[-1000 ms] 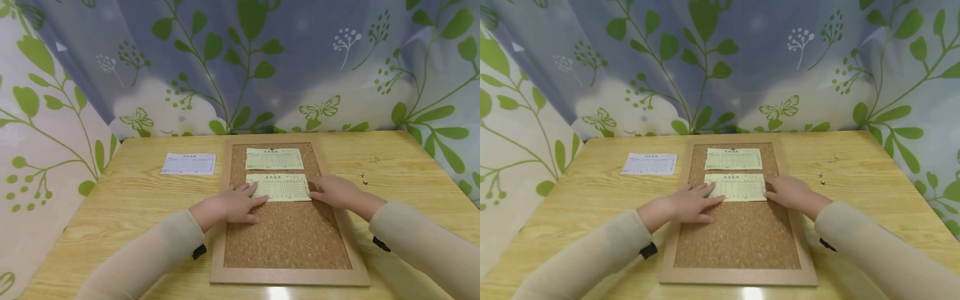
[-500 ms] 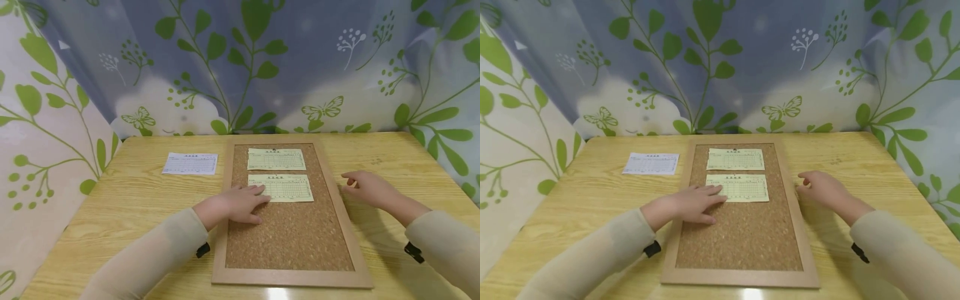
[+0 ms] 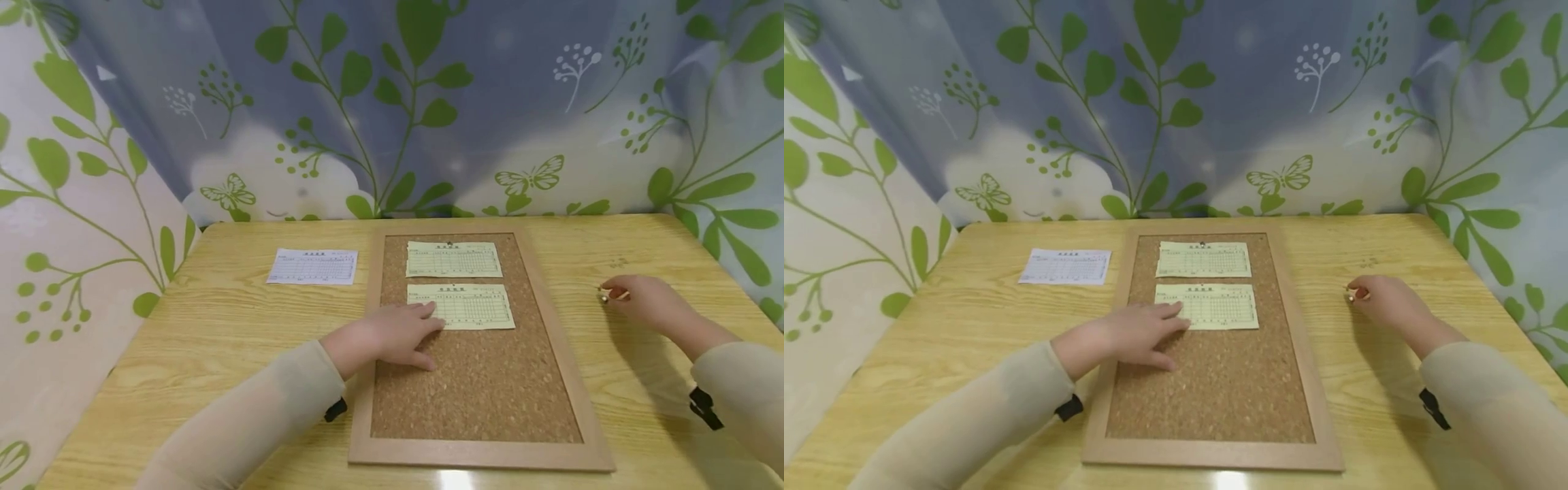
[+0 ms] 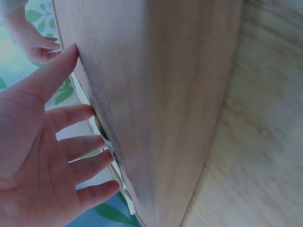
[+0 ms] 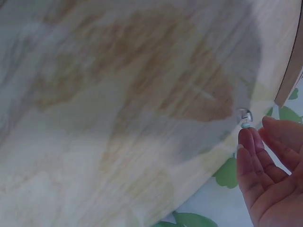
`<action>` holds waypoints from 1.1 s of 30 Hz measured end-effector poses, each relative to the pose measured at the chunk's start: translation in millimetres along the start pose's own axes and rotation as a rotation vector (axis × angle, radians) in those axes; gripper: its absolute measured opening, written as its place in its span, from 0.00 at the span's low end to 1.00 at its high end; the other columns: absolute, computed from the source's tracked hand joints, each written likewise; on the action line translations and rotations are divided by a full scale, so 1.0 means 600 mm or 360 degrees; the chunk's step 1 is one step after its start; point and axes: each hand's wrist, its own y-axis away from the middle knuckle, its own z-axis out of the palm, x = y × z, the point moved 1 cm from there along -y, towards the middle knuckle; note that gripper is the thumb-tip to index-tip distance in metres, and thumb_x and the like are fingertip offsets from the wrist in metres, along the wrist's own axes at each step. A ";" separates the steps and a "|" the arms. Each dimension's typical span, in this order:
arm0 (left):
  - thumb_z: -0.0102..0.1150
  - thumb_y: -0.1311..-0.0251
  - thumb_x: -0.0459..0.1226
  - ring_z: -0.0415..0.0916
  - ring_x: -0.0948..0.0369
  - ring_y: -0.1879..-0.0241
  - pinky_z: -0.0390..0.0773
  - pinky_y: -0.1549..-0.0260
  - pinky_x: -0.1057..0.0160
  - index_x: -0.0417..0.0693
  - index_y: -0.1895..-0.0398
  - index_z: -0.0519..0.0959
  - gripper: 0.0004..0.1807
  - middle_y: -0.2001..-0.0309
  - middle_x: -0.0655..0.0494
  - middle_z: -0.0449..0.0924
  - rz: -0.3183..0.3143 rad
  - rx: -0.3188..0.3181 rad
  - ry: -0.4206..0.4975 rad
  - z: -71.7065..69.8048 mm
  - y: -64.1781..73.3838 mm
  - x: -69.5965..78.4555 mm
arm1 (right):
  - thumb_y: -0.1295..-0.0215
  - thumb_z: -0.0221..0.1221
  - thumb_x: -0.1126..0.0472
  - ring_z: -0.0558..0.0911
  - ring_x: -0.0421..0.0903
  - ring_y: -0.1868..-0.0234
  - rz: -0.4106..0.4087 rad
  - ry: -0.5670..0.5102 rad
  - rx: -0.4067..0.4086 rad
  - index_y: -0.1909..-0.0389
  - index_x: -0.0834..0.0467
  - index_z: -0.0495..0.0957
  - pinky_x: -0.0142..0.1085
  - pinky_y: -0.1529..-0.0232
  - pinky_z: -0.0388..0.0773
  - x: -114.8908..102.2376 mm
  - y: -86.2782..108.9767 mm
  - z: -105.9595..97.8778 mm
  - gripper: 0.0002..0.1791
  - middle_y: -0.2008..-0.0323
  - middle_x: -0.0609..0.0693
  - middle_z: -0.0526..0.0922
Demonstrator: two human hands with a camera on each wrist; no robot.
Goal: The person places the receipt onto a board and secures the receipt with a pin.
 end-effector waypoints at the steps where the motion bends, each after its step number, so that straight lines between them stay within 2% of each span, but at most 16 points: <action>1: 0.52 0.42 0.61 0.49 0.54 0.31 0.55 0.36 0.53 0.55 0.29 0.58 0.40 0.28 0.48 0.46 0.0002 0.0005 -0.0007 0.000 0.000 0.000 | 0.39 0.54 0.70 0.78 0.66 0.62 -0.0001 0.0004 0.0001 0.53 0.78 0.71 0.52 0.65 0.76 0.002 -0.001 0.000 0.16 0.65 0.67 0.78; 7: 0.52 0.43 0.60 0.47 0.53 0.30 0.55 0.36 0.56 0.53 0.29 0.58 0.41 0.28 0.47 0.45 -0.0002 0.0011 0.0040 0.004 0.002 -0.002 | 0.42 0.57 0.72 0.79 0.63 0.65 -0.0060 0.0067 0.0037 0.59 0.77 0.74 0.51 0.65 0.75 0.007 -0.009 0.006 0.12 0.71 0.62 0.79; 13: 0.53 0.43 0.60 0.44 0.53 0.30 0.54 0.36 0.58 0.51 0.28 0.55 0.44 0.27 0.46 0.41 -0.0009 -0.0013 0.0135 0.009 0.003 -0.002 | 0.42 0.58 0.70 0.78 0.54 0.70 -0.0070 0.0139 0.0038 0.65 0.71 0.79 0.48 0.68 0.74 0.006 -0.019 0.011 0.07 0.74 0.55 0.79; 20: 0.56 0.48 0.63 0.38 0.54 0.29 0.51 0.35 0.58 0.51 0.27 0.51 0.50 0.27 0.47 0.37 -0.0025 -0.0050 0.0211 0.009 0.005 0.000 | 0.43 0.61 0.69 0.80 0.58 0.68 -0.0084 0.0184 0.0045 0.71 0.67 0.80 0.50 0.67 0.75 0.000 -0.021 0.014 0.03 0.73 0.58 0.81; 23: 0.56 0.48 0.64 0.38 0.54 0.29 0.52 0.35 0.57 0.52 0.27 0.51 0.50 0.27 0.47 0.37 -0.0032 -0.0060 0.0203 0.009 0.006 0.001 | 0.44 0.61 0.69 0.80 0.57 0.69 -0.0138 0.0171 0.0063 0.74 0.66 0.80 0.51 0.66 0.75 -0.006 -0.022 0.014 0.03 0.74 0.57 0.81; 27: 0.56 0.49 0.64 0.38 0.53 0.29 0.52 0.35 0.56 0.52 0.27 0.51 0.50 0.27 0.47 0.37 -0.0037 -0.0069 0.0195 0.009 0.006 0.002 | 0.42 0.60 0.69 0.79 0.53 0.71 -0.0140 0.0060 0.0030 0.73 0.65 0.80 0.48 0.68 0.75 -0.017 -0.026 0.012 0.03 0.74 0.54 0.81; 33: 0.56 0.48 0.63 0.38 0.54 0.29 0.53 0.35 0.55 0.52 0.27 0.51 0.50 0.27 0.47 0.37 -0.0049 -0.0069 0.0188 0.007 0.006 0.005 | 0.35 0.55 0.64 0.72 0.43 0.76 -0.0046 -0.0231 -0.0107 0.66 0.66 0.78 0.38 0.74 0.69 -0.037 -0.038 0.006 0.07 0.77 0.47 0.76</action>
